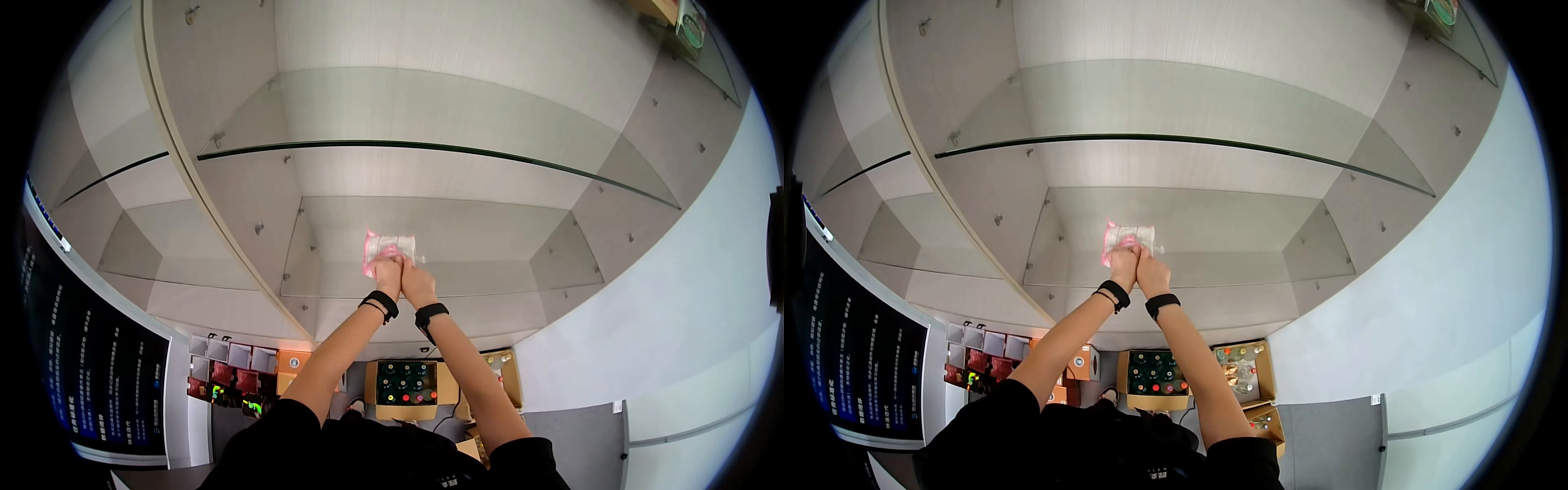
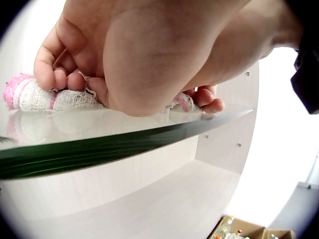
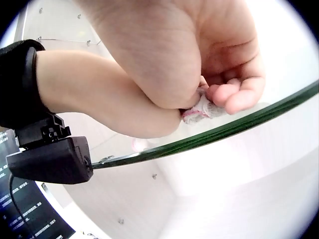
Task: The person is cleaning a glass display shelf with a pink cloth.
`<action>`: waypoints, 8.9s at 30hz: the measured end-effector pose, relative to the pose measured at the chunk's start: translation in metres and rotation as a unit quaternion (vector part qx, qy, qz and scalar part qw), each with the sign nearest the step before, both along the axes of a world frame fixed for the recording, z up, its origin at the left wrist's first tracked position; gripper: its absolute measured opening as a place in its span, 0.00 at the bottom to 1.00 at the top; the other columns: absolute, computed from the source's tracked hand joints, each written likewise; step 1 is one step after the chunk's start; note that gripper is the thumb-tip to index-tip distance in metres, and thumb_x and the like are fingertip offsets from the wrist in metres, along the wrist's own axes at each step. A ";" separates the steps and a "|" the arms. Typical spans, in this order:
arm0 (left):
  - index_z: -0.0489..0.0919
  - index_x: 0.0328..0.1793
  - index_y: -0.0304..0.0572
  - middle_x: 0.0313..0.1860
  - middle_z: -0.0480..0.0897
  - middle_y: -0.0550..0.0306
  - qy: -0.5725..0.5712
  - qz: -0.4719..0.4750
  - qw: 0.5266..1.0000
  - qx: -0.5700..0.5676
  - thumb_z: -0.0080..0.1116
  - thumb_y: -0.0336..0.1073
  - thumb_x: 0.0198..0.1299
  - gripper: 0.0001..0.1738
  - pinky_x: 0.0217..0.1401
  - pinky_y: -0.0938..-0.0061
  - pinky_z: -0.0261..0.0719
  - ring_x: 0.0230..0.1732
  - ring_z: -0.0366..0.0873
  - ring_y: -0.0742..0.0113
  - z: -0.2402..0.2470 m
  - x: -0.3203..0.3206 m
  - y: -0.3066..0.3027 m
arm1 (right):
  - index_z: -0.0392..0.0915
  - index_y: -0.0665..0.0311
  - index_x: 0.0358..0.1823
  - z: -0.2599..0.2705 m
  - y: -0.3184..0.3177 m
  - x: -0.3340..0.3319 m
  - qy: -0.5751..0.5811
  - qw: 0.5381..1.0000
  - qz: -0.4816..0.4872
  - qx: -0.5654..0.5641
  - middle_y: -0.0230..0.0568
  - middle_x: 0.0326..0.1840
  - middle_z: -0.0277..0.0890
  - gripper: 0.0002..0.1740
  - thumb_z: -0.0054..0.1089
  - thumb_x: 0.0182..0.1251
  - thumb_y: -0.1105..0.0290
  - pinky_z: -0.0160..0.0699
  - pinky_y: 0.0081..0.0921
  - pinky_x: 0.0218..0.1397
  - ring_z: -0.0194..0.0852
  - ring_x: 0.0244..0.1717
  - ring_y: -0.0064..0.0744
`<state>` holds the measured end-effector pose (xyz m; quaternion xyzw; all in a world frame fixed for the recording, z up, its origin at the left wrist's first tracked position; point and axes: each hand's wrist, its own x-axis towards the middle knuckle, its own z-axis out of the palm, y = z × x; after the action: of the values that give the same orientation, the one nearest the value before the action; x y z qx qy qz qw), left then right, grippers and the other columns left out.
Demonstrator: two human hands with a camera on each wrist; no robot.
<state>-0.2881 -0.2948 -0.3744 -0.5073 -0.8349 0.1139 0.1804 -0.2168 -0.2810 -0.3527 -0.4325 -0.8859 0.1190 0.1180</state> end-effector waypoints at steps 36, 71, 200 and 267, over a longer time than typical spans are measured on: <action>0.63 0.35 0.47 0.18 0.72 0.68 -0.026 -0.015 0.997 -0.070 0.45 0.40 0.38 0.15 0.04 0.78 0.55 0.16 0.70 0.74 0.007 -0.002 0.003 | 0.57 0.62 0.33 0.004 0.001 0.000 -0.024 0.999 -0.002 -0.034 0.45 0.24 0.69 0.12 0.28 0.53 0.63 0.67 0.33 0.26 0.68 0.27 0.42; 0.63 0.31 0.47 0.23 0.73 0.63 -0.087 -0.010 0.995 -0.040 0.43 0.37 0.40 0.10 0.17 0.75 0.64 0.25 0.71 0.70 0.002 -0.014 0.022 | 0.57 0.64 0.29 0.000 0.018 -0.009 0.034 0.999 -0.014 -0.022 0.49 0.20 0.68 0.11 0.31 0.51 0.64 0.66 0.35 0.23 0.68 0.22 0.45; 0.68 0.23 0.49 0.14 0.72 0.62 -0.080 -0.007 0.992 0.101 0.37 0.34 0.44 0.06 0.09 0.72 0.58 0.15 0.70 0.66 -0.019 -0.061 0.134 | 0.57 0.63 0.31 -0.007 0.120 -0.059 0.076 0.991 -0.103 -0.045 0.49 0.19 0.68 0.13 0.28 0.53 0.62 0.66 0.36 0.22 0.67 0.23 0.45; 0.61 0.37 0.45 0.19 0.71 0.64 -0.039 0.056 0.990 -0.125 0.49 0.36 0.34 0.19 0.04 0.76 0.59 0.18 0.71 0.69 0.011 0.022 0.085 | 0.55 0.63 0.33 -0.004 0.088 0.013 -0.008 0.997 0.011 -0.075 0.50 0.24 0.68 0.10 0.33 0.50 0.67 0.64 0.37 0.27 0.66 0.28 0.46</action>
<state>-0.2665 -0.2094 -0.3633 -0.4822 -0.8477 0.2076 0.0765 -0.2038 -0.1927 -0.3564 -0.4311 -0.8803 0.1828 0.0765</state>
